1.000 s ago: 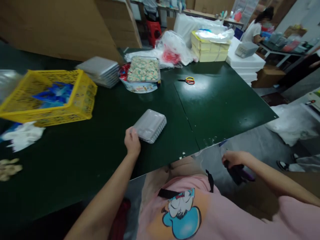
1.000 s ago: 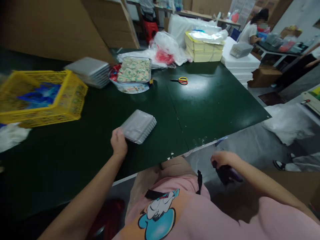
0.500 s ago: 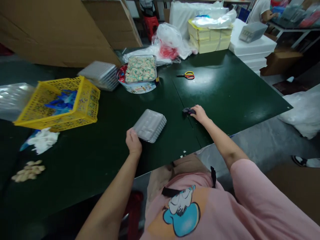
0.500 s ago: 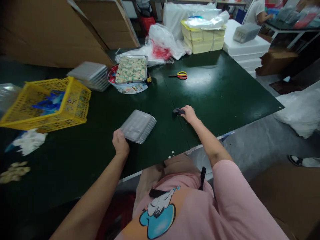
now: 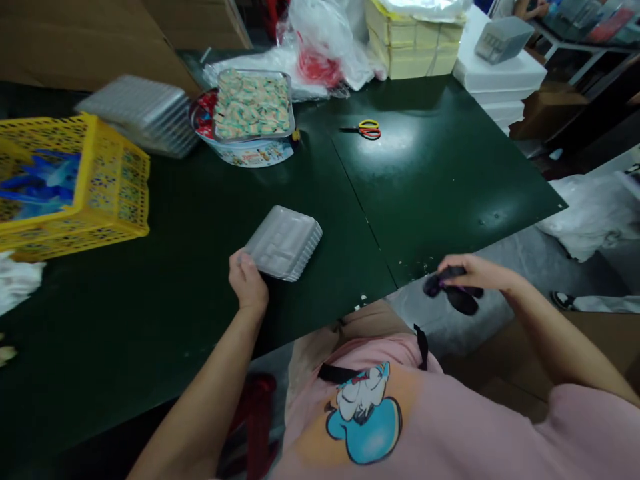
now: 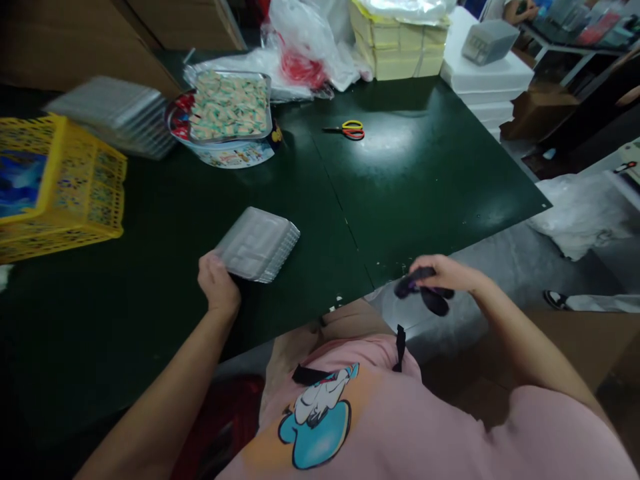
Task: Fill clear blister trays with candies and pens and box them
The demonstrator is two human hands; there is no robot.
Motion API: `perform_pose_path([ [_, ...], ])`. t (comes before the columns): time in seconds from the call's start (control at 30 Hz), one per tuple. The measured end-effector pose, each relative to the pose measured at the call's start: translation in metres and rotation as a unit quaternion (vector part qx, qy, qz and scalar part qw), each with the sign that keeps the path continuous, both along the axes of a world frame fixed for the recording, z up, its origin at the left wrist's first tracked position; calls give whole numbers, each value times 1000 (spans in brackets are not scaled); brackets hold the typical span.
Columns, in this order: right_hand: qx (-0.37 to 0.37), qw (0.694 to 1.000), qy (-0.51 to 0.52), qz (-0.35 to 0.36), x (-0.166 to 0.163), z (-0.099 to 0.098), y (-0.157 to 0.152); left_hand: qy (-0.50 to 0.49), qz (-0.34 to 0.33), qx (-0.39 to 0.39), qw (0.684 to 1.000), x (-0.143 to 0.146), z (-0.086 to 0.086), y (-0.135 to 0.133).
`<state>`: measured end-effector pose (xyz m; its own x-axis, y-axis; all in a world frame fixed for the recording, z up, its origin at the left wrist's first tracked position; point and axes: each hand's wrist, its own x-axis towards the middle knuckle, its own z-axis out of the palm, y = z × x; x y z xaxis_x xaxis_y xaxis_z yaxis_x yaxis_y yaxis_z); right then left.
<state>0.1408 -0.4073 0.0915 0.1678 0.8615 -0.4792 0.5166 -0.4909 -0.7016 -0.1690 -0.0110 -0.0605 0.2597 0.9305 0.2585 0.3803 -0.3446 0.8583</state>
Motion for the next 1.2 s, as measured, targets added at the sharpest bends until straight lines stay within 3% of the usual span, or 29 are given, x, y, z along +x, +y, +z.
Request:
perform_pose_path([
  [0.1, 183, 975, -90, -87, 13, -13, 68, 0, -1, 1, 1000, 0, 0, 1],
  [0.2, 216, 958, -165, -92, 13, -49, 118, 2, -4, -4, 1000, 0, -1, 2],
  [0.27, 166, 966, -191, -45, 3, -67, 123, 5, -10, -6, 1000, 0, -2, 1],
  [0.37, 8, 985, -131, 110, -20, -74, 82, 8, -12, -9, 1000, -1, 0, -1],
  [0.43, -167, 959, -65, 220, -32, -67, 36, 12, -4, -7, 1000, -1, 2, -3],
  [0.5, -289, 927, -32, 235, -35, -51, -5, 22, 1, -7, 1000, 0, 6, -3],
  [0.57, -253, 952, 9, 175, -29, -32, -22, 39, -10, -13, 999, 6, 9, -1],
  [0.63, -92, 993, 11, 69, -21, -15, -12, 60, -38, -27, 997, 17, 11, 3],
  [0.67, 4, 1000, -9, 16, -19, -11, 2, 67, -53, -34, 996, 25, 12, 5],
  [0.73, 163, 983, -73, -51, -23, -17, 37, 69, -81, -41, 994, 41, 12, 7],
  [0.8, 234, 963, -128, -38, -39, -39, 66, 58, -93, -39, 993, 54, 11, 7],
  [0.87, 228, 956, -182, -18, -58, -69, 71, 54, -99, -34, 993, 60, 10, 6],
  [0.93, 174, 961, -215, -9, -72, -92, 48, 57, -106, -31, 992, 59, 8, 6],
  [1.0, 72, 977, -199, 17, -72, -101, 4, 60, -107, -27, 992, 56, 7, 6],
  [1.07, -31, 987, -154, 20, -58, -96, -40, 58, -97, -21, 993, 54, 5, 7],
  [1.13, -19, 985, -155, -76, -37, -84, -63, 49, -90, -15, 995, 54, 4, 8],
  [1.2, 82, 947, -214, -225, -18, -77, -56, 41, -88, -9, 995, 54, 3, 10],
])
